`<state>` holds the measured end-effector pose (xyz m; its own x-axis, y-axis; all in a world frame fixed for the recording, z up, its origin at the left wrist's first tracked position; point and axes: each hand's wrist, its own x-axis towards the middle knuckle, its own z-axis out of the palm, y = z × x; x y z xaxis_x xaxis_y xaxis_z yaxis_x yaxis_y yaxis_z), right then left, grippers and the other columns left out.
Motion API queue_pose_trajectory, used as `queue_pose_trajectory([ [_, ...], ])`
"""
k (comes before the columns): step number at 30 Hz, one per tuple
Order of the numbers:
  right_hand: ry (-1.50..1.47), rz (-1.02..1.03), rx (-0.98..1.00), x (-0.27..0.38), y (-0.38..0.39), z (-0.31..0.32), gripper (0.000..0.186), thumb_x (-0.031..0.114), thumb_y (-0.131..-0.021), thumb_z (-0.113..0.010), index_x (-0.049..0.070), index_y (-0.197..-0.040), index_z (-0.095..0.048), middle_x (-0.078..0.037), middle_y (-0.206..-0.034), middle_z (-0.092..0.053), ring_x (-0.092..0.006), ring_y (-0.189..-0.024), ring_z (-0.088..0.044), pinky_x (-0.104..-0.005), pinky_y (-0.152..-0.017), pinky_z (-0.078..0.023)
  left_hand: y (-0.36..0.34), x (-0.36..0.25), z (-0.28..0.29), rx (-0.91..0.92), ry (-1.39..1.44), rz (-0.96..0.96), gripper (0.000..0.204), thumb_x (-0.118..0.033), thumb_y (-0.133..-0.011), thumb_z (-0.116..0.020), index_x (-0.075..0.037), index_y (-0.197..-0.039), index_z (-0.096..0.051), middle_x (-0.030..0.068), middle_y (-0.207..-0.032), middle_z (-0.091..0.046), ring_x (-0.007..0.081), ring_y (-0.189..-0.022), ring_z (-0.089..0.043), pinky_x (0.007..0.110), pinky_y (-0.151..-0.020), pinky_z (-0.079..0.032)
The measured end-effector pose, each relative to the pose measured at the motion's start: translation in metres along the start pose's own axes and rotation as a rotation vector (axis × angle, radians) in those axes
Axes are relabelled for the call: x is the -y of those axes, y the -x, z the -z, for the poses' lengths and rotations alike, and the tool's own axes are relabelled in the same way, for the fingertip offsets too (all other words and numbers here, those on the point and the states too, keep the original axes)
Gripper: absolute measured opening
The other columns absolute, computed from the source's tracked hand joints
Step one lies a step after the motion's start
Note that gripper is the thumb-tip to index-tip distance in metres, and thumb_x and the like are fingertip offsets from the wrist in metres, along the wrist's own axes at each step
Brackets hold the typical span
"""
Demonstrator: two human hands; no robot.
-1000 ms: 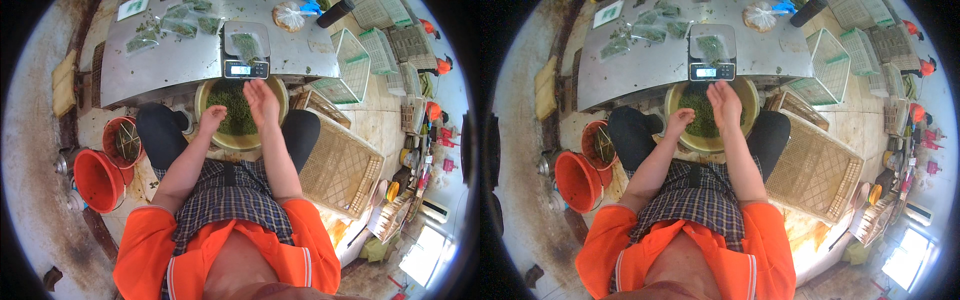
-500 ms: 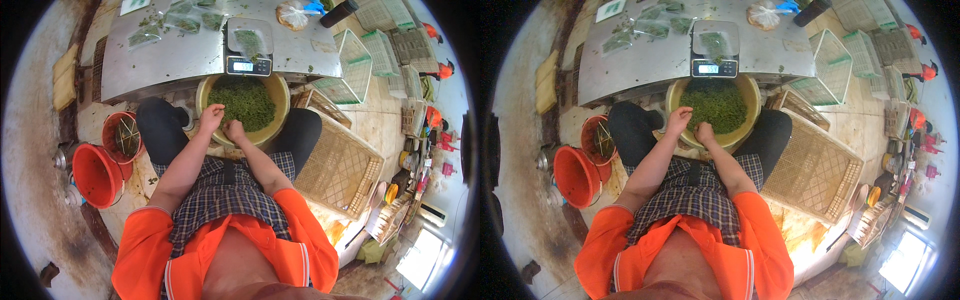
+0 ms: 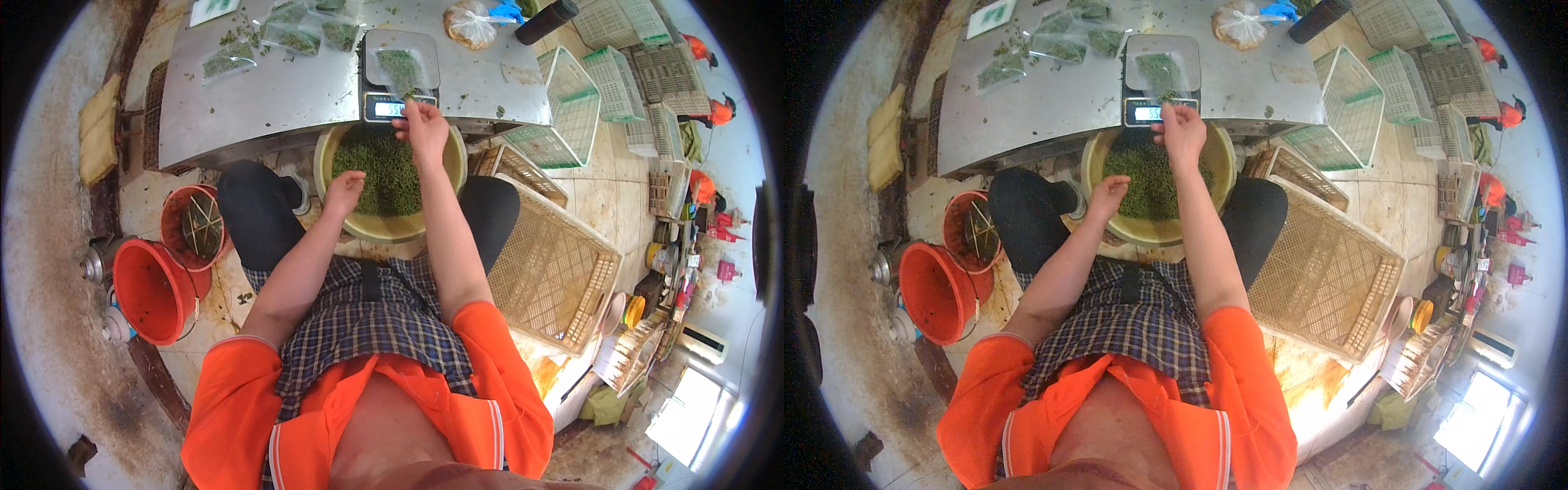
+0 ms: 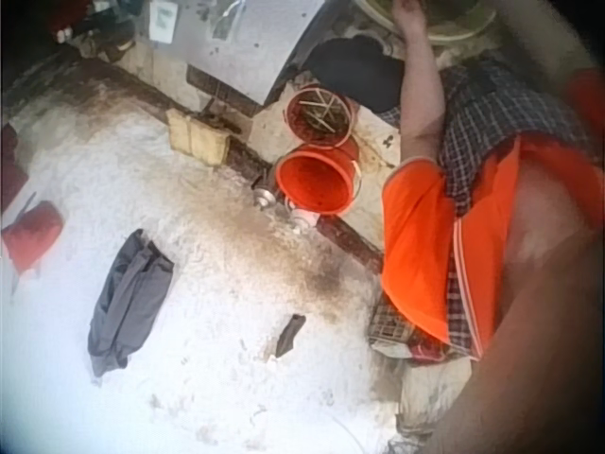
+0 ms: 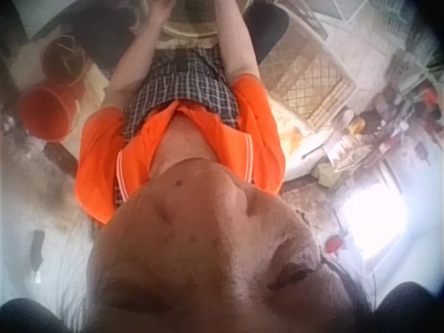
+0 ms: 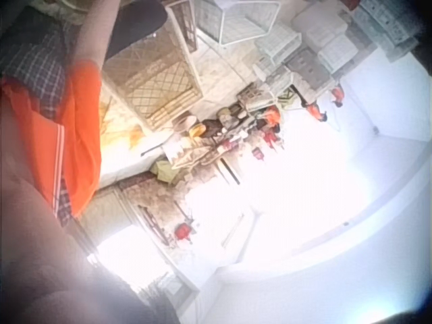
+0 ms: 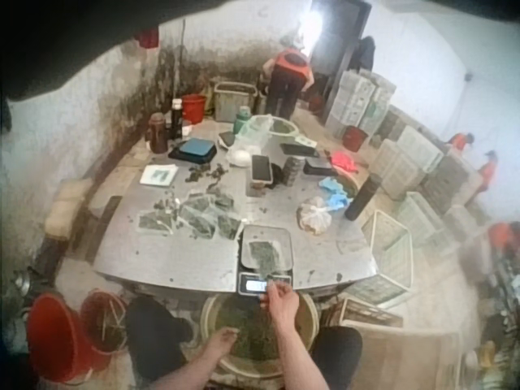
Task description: The person scoops green herbs from a bowl into small plastic bags placed on a digital scale, adjusts the amount to reach a target weight, and sets the filled bags aside. The process is repeated continuously.
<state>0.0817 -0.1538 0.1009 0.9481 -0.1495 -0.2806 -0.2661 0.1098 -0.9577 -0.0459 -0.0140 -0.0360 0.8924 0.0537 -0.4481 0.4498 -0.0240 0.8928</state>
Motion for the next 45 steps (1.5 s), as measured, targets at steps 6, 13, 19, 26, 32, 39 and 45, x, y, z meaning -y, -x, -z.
queue_pose_trajectory([
  [6,-0.107,-0.034,-0.015,0.001,-0.019,-0.003,0.023,0.002,-0.085,-0.058,-0.011,-0.104,-0.054,-0.016,-0.084,-0.066,-0.0187,-0.062,-0.067,-0.0255,-0.045,-0.051,-0.002,0.003,0.000,0.021,-0.020,0.033,0.020,-0.011,-0.093,-0.055,-0.007,-0.111,-0.063,0.0037,-0.098,-0.064,0.0111,-0.087,-0.060,0.026,-0.075,-0.047],
  [13,-0.203,-0.111,-0.014,-0.003,0.013,0.023,0.027,0.000,-0.088,-0.054,-0.009,-0.114,-0.052,-0.016,-0.091,-0.066,-0.0184,-0.069,-0.067,-0.0240,-0.050,-0.051,0.000,-0.002,-0.003,0.081,0.235,0.136,0.023,-0.015,-0.096,-0.053,-0.005,-0.115,-0.059,0.0076,-0.106,-0.064,0.0148,-0.091,-0.064,0.027,-0.075,-0.052],
  [19,-0.172,0.000,0.014,-0.004,0.017,0.019,0.027,0.005,-0.089,-0.056,-0.008,-0.113,-0.056,-0.012,-0.090,-0.068,-0.0159,-0.067,-0.066,-0.0223,-0.051,-0.047,0.012,-0.033,-0.006,0.133,0.369,0.223,0.026,-0.018,-0.097,-0.051,-0.004,-0.118,-0.057,0.0090,-0.107,-0.064,0.0163,-0.091,-0.064,0.029,-0.077,-0.053],
  [26,0.141,0.131,0.254,0.034,-0.017,-0.011,0.042,0.002,-0.091,-0.043,0.000,-0.132,-0.046,-0.011,-0.114,-0.063,-0.0135,-0.062,-0.066,-0.0200,-0.045,-0.041,0.010,-0.032,-0.002,0.128,0.342,0.198,0.025,-0.018,-0.098,-0.051,-0.004,-0.118,-0.057,0.0084,-0.108,-0.063,0.0162,-0.093,-0.063,0.029,-0.080,-0.052],
  [32,0.236,0.186,0.055,0.019,0.042,0.033,0.029,0.000,-0.091,-0.044,0.000,-0.116,-0.059,-0.011,-0.112,-0.065,-0.0111,-0.065,-0.066,-0.0207,-0.048,-0.045,0.012,-0.031,-0.001,0.111,0.338,0.210,0.024,-0.017,-0.097,-0.052,-0.004,-0.116,-0.057,0.0072,-0.106,-0.064,0.0147,-0.093,-0.063,0.028,-0.080,-0.052],
  [39,1.279,-0.116,0.637,-0.214,0.062,0.067,0.022,0.023,-0.078,-0.063,0.007,-0.091,-0.070,-0.020,-0.087,-0.067,-0.0359,-0.083,-0.066,-0.0430,-0.074,-0.053,0.012,-0.027,-0.004,0.067,0.327,0.195,0.022,-0.016,-0.097,-0.051,-0.004,-0.113,-0.059,0.0068,-0.104,-0.065,0.0144,-0.091,-0.064,0.028,-0.077,-0.052],
  [45,0.981,0.055,0.492,-0.217,0.081,0.034,0.017,0.016,-0.076,-0.063,0.002,-0.084,-0.067,-0.019,-0.074,-0.065,-0.0313,-0.065,-0.065,-0.0379,-0.062,-0.052,0.010,-0.024,0.007,0.019,0.320,0.171,0.023,-0.015,-0.097,-0.052,-0.002,-0.114,-0.058,0.0082,-0.103,-0.064,0.0151,-0.090,-0.064,0.028,-0.076,-0.052],
])
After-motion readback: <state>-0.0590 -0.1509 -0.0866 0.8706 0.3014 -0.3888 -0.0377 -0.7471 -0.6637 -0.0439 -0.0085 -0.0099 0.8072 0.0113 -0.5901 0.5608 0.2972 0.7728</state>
